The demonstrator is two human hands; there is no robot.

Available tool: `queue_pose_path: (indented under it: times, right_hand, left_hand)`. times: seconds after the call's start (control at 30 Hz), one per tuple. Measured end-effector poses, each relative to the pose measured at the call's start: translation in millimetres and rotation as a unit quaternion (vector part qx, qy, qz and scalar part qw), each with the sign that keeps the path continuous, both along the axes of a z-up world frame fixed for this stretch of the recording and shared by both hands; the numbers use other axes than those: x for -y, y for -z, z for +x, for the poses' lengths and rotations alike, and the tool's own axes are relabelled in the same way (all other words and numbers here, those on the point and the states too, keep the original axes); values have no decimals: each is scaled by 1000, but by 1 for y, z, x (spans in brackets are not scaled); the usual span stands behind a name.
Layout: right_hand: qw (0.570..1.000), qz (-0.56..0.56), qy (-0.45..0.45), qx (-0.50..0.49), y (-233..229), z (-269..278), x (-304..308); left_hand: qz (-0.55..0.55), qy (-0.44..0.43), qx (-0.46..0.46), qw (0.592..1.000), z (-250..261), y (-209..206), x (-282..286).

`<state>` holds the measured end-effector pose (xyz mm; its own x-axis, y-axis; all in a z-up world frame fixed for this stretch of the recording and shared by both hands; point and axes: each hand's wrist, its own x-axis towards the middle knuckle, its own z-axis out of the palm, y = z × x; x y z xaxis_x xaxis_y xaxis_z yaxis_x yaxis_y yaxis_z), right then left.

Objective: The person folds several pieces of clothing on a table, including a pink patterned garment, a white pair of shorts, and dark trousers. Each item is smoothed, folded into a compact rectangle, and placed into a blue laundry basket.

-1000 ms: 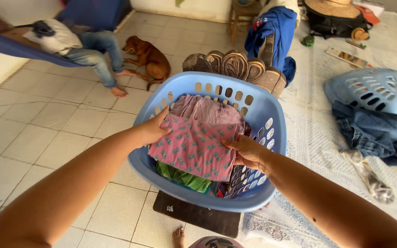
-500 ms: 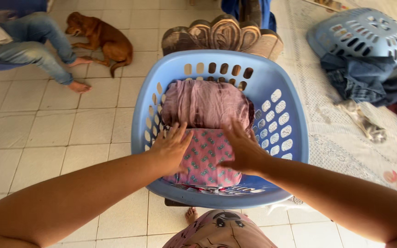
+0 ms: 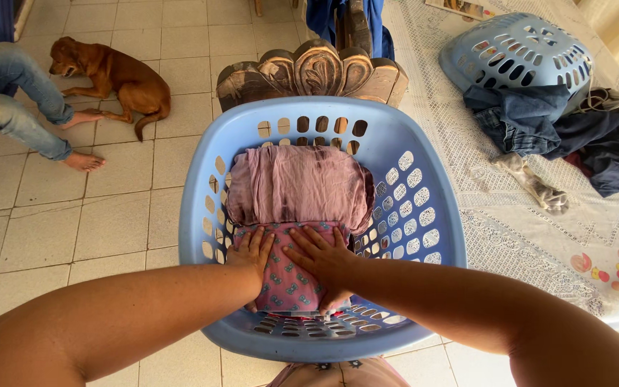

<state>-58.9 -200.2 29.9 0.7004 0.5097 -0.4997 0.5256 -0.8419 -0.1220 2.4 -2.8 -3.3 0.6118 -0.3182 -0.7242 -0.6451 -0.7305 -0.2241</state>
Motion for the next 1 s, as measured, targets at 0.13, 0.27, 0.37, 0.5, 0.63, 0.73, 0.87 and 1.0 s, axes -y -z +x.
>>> queue_pose_path:
  times: [0.13,0.27,0.37,0.5,0.63,0.73,0.87,1.0]
  right_hand:
    - [1000,-7,6,-6,0,3,-4]
    - [1000,5,-8,-14,-15,5,-1]
    - [998,42,-41,-26,-42,14,14]
    - [972,217,77,-44,-90,9,51]
    - [916,286,266,92,-145,-24,112]
    - [851,313,374,196,-150,-68,140]
    - [726,416,492,241,-121,-145,169]
    - [659,432,577,214,-86,-213,196]
  left_hand:
    - [28,4,3,1000,2,-5,3]
    - [11,42,-19,999,3,-25,-2]
    - [-56,65,-37,996,11,-52,-11]
    - [-176,56,-48,982,22,-102,-28]
    - [-262,32,-8,964,26,-164,-32]
    - [-379,73,31,922,20,-199,-8]
    - [-581,122,-14,805,-29,-211,45]
    - [-673,156,-90,718,-99,-198,115]
